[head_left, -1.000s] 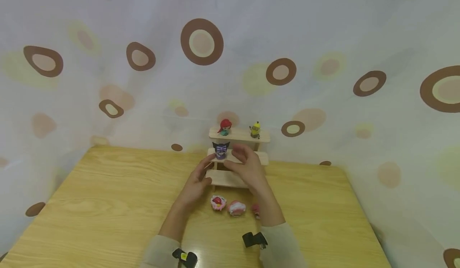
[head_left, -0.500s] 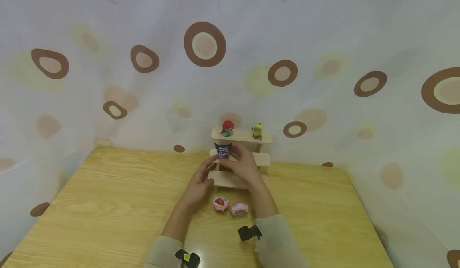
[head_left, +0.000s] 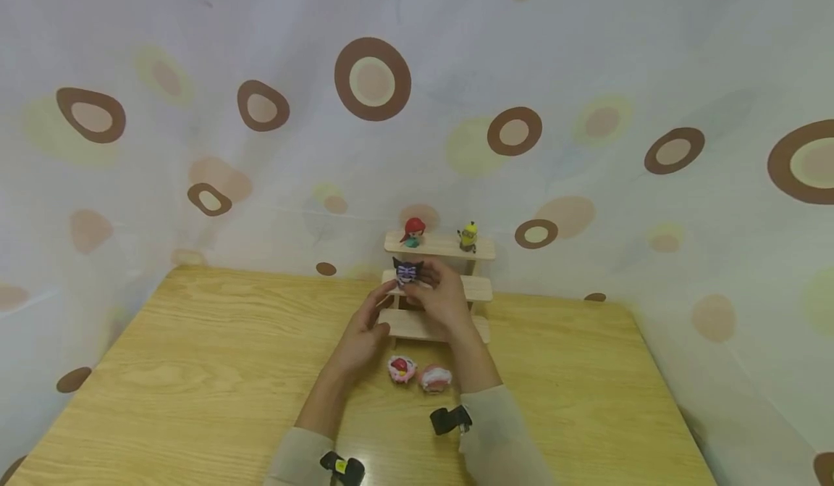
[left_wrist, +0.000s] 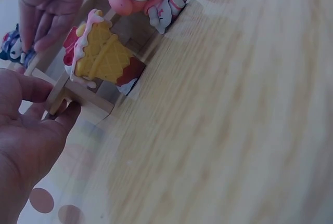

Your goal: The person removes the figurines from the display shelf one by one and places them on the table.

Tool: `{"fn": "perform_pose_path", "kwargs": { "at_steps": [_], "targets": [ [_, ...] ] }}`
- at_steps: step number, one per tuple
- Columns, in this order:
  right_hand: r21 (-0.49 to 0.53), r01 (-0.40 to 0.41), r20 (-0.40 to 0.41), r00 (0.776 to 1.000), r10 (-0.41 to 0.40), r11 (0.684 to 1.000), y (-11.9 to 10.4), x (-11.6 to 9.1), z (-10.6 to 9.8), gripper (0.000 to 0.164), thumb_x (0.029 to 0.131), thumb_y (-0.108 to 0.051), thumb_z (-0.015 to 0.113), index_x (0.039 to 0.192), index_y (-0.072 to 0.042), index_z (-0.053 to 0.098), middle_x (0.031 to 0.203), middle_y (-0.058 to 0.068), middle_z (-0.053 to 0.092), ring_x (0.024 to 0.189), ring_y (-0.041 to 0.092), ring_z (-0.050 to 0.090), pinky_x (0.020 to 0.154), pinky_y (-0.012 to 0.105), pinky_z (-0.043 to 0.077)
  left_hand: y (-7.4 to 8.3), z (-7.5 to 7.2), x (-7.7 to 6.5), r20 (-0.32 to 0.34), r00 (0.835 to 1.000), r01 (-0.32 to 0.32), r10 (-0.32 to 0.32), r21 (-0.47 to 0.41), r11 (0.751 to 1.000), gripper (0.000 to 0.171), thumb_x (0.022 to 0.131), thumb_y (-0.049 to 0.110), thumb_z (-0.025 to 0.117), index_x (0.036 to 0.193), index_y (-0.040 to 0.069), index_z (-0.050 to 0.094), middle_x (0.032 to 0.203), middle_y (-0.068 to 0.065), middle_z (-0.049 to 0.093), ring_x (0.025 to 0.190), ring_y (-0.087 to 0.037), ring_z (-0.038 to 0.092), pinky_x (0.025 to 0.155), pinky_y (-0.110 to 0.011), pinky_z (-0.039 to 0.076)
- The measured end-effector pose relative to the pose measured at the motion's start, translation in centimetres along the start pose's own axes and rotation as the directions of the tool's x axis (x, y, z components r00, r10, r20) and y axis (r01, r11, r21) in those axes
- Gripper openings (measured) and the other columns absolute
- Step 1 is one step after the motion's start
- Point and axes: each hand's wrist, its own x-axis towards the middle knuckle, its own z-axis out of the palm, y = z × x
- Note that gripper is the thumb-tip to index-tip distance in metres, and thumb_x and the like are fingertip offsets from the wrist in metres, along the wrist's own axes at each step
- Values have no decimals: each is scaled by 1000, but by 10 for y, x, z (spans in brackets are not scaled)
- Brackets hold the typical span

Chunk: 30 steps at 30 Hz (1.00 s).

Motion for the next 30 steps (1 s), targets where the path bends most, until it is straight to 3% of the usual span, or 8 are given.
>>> {"fn": "perform_pose_path", "kwargs": {
  "at_steps": [12,19,25,30],
  "targets": [
    [16,-29,42,999,28,999,-4,-5,-10,46,89,8,78,133,-1,66,129,22,70,112,31,72,84,34,65,-2,0,0,-7,1000,-9,9,-14,1000,80,95,-18,43,162,25,39,171,-2,28,158,-33,26,131,-52,11],
    [22,12,82,997,-14,1000,-17,-16,-22,50,90,8,76,138,1,63,132,25,67,119,35,69,89,38,64,0,-5,-1,-8,1000,-23,23,-4,1000,80,93,-18,43,163,20,38,173,-11,24,158,-40,24,130,-57,8],
    [-51,28,113,993,-22,998,-24,-30,-46,48,92,7,74,138,2,62,134,25,65,124,36,66,93,33,62,-3,-6,-1,-6,1000,-22,22,-7,1000,81,94,-19,44,163,23,39,172,-6,26,158,-36,26,131,-55,10],
    [-136,37,129,991,-19,990,-23,-43,-78,46,94,5,73,138,4,60,133,24,66,126,35,64,95,28,59,-2,-5,-2,22,1000,-12,12,-5,1000,82,96,-16,43,164,29,36,173,-2,25,159,-34,24,129,-61,13]
  ]
}}
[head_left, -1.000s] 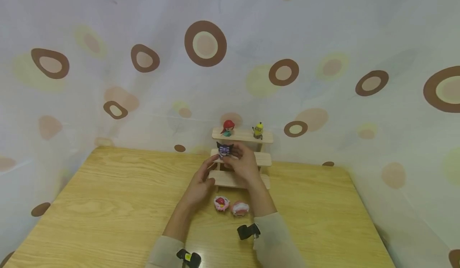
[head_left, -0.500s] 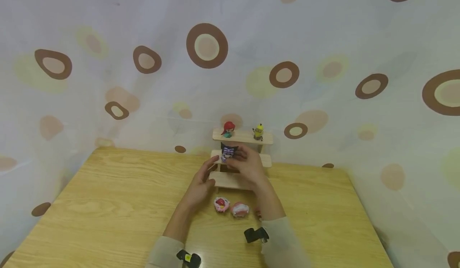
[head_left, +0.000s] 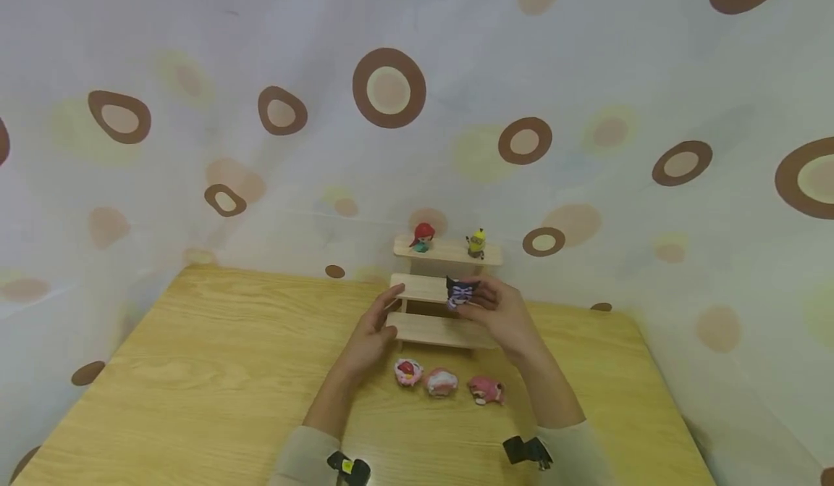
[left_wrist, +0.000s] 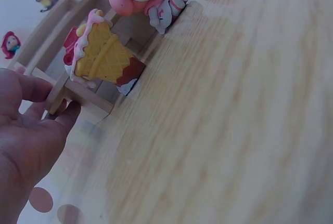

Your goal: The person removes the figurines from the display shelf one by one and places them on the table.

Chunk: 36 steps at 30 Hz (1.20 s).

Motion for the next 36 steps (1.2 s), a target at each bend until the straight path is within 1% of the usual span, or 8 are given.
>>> {"fn": "perform_pose_path", "kwargs": {
  "at_steps": [7,14,17,19,22,27,32,36],
  "targets": [
    [-59,-17,1,1000,17,998,6,-26,-37,45,94,3,74,137,5,59,129,23,67,119,25,68,94,28,60,1,3,-1,-3,1000,12,-12,-8,1000,82,97,-14,42,164,33,35,173,-1,23,160,-33,22,127,-65,15],
    [-117,-32,-40,999,27,993,14,-49,-58,46,96,0,73,139,4,57,133,24,64,122,29,65,93,27,60,4,0,-1,-3,1000,22,-22,-10,1000,80,100,-12,42,163,36,36,173,3,23,160,-32,21,127,-64,16],
    [-111,-36,-60,998,30,993,20,-61,-67,47,97,-2,73,140,3,56,134,21,63,122,22,65,94,27,60,3,0,0,-1,1000,22,-22,-10,1000,80,99,-13,42,164,34,36,173,3,23,160,-32,22,129,-61,14],
    [-99,-24,-73,997,17,995,25,-68,-74,46,98,-1,72,140,4,54,134,21,62,120,17,66,94,27,60,3,1,0,1,1000,16,-16,-3,1000,80,98,-14,42,164,32,35,174,2,23,160,-32,23,130,-58,11],
    [-87,7,-74,997,-13,996,33,-78,-84,51,99,0,70,144,5,49,135,23,59,117,11,67,92,28,61,2,1,0,-2,1000,17,-17,-1,1000,80,99,-14,42,164,33,35,174,4,23,160,-31,23,130,-57,10],
    [-101,32,-12,999,-34,994,46,-92,-97,56,99,3,68,150,6,44,137,29,55,116,8,67,91,29,62,3,2,-1,-6,1000,16,-16,-6,1000,79,100,-13,41,164,33,35,173,4,23,160,-32,22,129,-61,13],
    [-115,33,77,997,-24,993,69,-102,-106,48,98,2,69,142,10,51,133,32,57,114,11,69,95,28,60,3,2,-1,-1,1000,16,-16,-34,999,78,100,-14,40,163,32,37,173,4,23,160,-31,22,128,-60,18],
    [-157,-14,92,995,28,988,89,-110,-106,44,97,-2,73,136,8,55,131,28,61,112,12,69,93,24,59,0,3,0,0,1000,17,-17,-42,999,79,99,-15,40,162,32,38,172,5,24,159,-30,23,127,-58,22]
  ]
}}
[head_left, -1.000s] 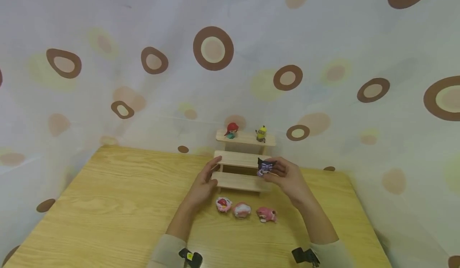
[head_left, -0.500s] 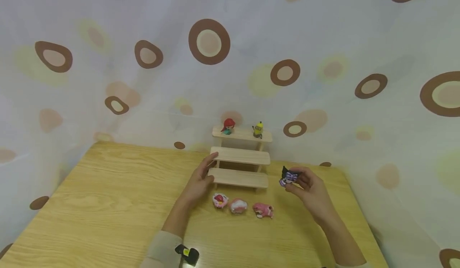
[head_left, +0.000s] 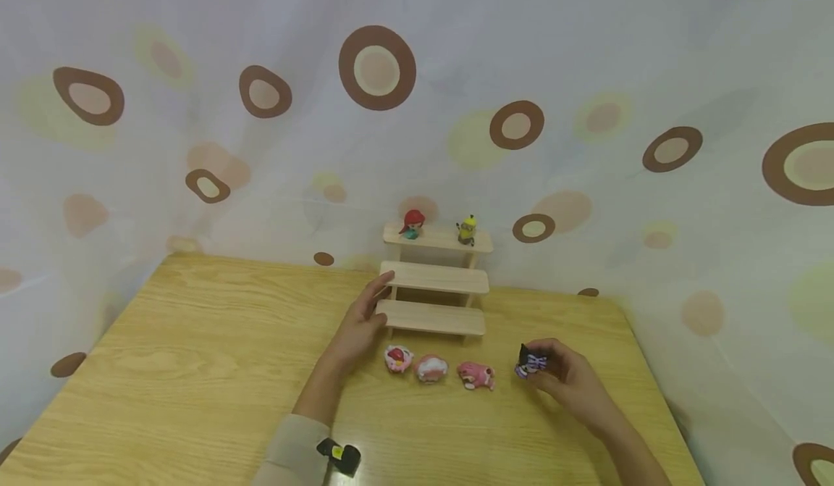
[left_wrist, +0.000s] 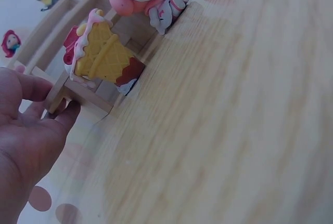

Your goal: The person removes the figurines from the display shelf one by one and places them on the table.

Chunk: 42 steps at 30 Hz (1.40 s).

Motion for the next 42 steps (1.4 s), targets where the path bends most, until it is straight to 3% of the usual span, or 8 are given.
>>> {"fn": "perform_pose_path", "kwargs": {
  "at_steps": [5,11,21,26,29,32,37,42],
  "targets": [
    [-97,-78,11,997,79,992,10,-6,4,42,90,-3,79,128,2,61,127,19,66,116,18,68,95,21,56,0,1,1,5,1000,2,-2,-5,1000,80,99,-16,40,163,31,37,172,4,24,159,-31,23,127,-58,23],
    [-216,-23,-18,1000,20,976,12,-6,5,41,84,0,84,120,-4,65,116,10,71,110,19,68,97,20,54,2,1,0,-2,1000,13,-13,-13,1000,81,99,-16,40,163,34,37,172,3,24,159,-30,23,127,-58,23],
    [-291,-33,-17,999,29,956,14,-4,8,39,84,-4,86,118,-12,68,111,-1,75,105,13,69,99,27,55,4,1,-1,-4,1000,16,-16,-17,1000,80,100,-17,39,163,32,37,173,0,23,159,-31,23,126,-56,27],
    [-301,65,40,998,-56,951,14,-4,7,55,84,-8,88,132,-6,63,122,3,72,113,13,67,103,21,50,3,1,0,7,1000,5,-5,-13,1000,81,99,-18,38,164,30,36,173,-1,22,160,-33,21,126,-58,25],
    [-306,149,100,987,-124,940,14,-2,5,73,83,-14,90,145,-2,53,132,9,68,121,19,64,107,21,47,3,1,2,4,1000,1,-1,-5,1000,81,99,-17,39,164,31,37,173,1,23,159,-32,22,127,-59,23],
    [-293,166,118,984,-136,942,10,1,1,82,85,-18,90,153,-5,46,138,14,64,127,29,61,109,27,48,2,0,3,15,1000,-20,20,12,1000,81,98,-18,40,165,27,35,174,-2,22,159,-35,22,129,-59,15],
    [-284,175,80,984,-159,943,-3,16,-5,81,90,-20,85,157,-11,41,145,18,59,134,41,55,112,37,50,-1,1,2,25,999,-20,20,19,1000,80,98,-17,40,166,25,33,175,-3,20,160,-35,21,131,-56,6],
    [-260,230,-14,970,-242,938,-22,46,-7,69,95,-14,80,154,-7,45,148,15,57,137,41,52,112,26,48,-1,0,1,8,1000,-6,6,-7,1000,80,98,-16,40,164,30,36,174,-1,22,160,-33,21,130,-58,10]
  ]
}}
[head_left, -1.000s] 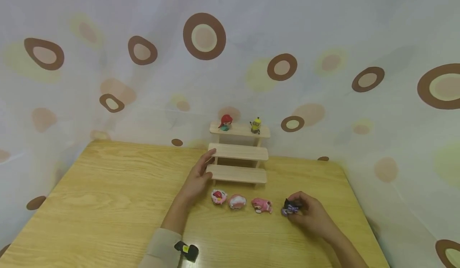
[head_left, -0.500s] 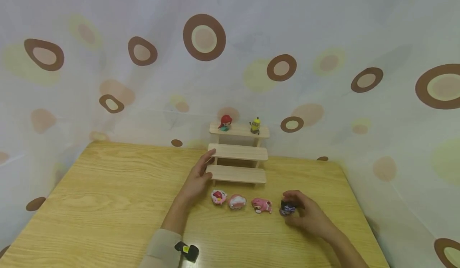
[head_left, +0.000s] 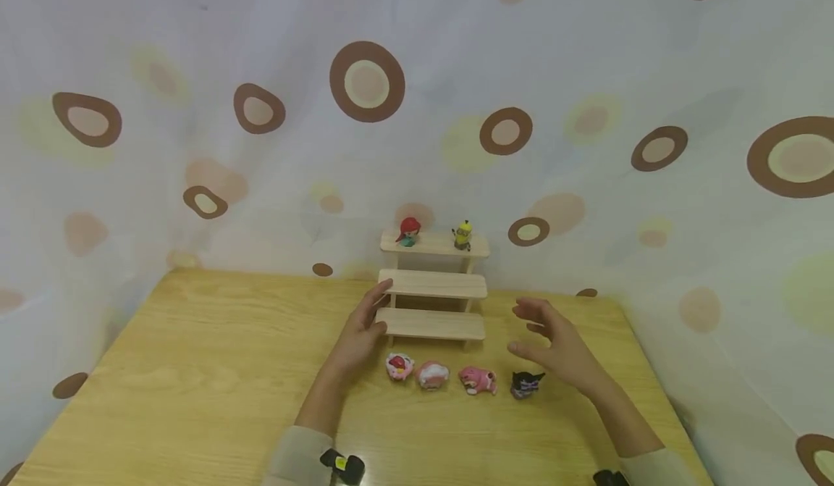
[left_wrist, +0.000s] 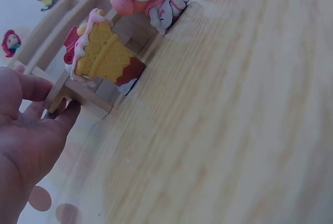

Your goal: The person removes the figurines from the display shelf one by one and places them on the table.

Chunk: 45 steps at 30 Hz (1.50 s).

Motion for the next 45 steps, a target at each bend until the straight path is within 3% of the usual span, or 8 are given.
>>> {"fn": "perform_pose_path", "kwargs": {
  "at_steps": [8,15,17,26,32,36,40,45],
  "targets": [
    [230,17,-172,985,23,973,-13,66,4,61,97,-8,76,148,4,45,149,24,51,141,44,48,118,42,44,-1,1,0,-12,1000,8,-8,-14,1000,80,98,-16,41,163,30,37,173,-3,23,160,-34,22,127,-61,20],
    [253,-35,-245,965,99,967,-35,110,18,61,94,-11,79,145,3,49,147,21,53,136,37,51,97,19,53,1,1,0,-5,1000,8,-8,-3,1000,80,98,-15,41,163,31,38,173,-3,23,160,-33,21,129,-61,15],
    [231,-67,-268,955,130,971,-39,118,22,62,94,-15,80,145,2,50,146,19,54,137,36,50,96,20,51,1,1,0,0,1000,1,-1,11,1000,79,98,-15,42,163,30,37,173,-2,23,160,-33,22,130,-58,11],
    [145,-43,-391,915,97,989,-44,141,33,61,91,-30,85,139,-3,57,136,13,64,132,33,55,117,54,37,0,1,0,9,1000,-20,20,20,1000,81,98,-17,42,164,29,36,174,-3,21,160,-34,22,130,-58,10],
    [133,-51,-444,890,106,990,-51,158,44,47,93,-23,81,132,-3,62,126,15,69,120,31,64,112,48,45,-1,-1,0,2,1000,-12,12,13,1000,81,98,-17,42,163,31,37,174,-1,22,160,-32,23,130,-57,9],
    [133,-59,-470,875,115,989,-57,165,50,39,93,-12,79,127,0,63,122,16,69,116,29,66,98,35,56,-1,0,-1,8,1000,-11,11,4,1000,81,98,-16,42,164,30,36,174,-1,21,160,-33,21,130,-59,8],
    [139,-61,-481,868,121,988,-58,165,52,39,93,-6,78,127,1,62,122,16,69,113,29,68,89,22,57,-1,1,-1,5,1000,-9,8,3,1000,80,98,-15,43,164,31,37,174,-1,21,160,-34,21,129,-62,9],
    [169,-34,-506,854,117,985,-57,159,52,41,90,-6,82,127,1,64,122,17,70,112,30,69,96,30,58,0,-1,-1,-1,1000,9,-9,14,1000,81,99,-15,43,163,34,38,173,2,23,160,-31,23,129,-61,14]
  ]
}}
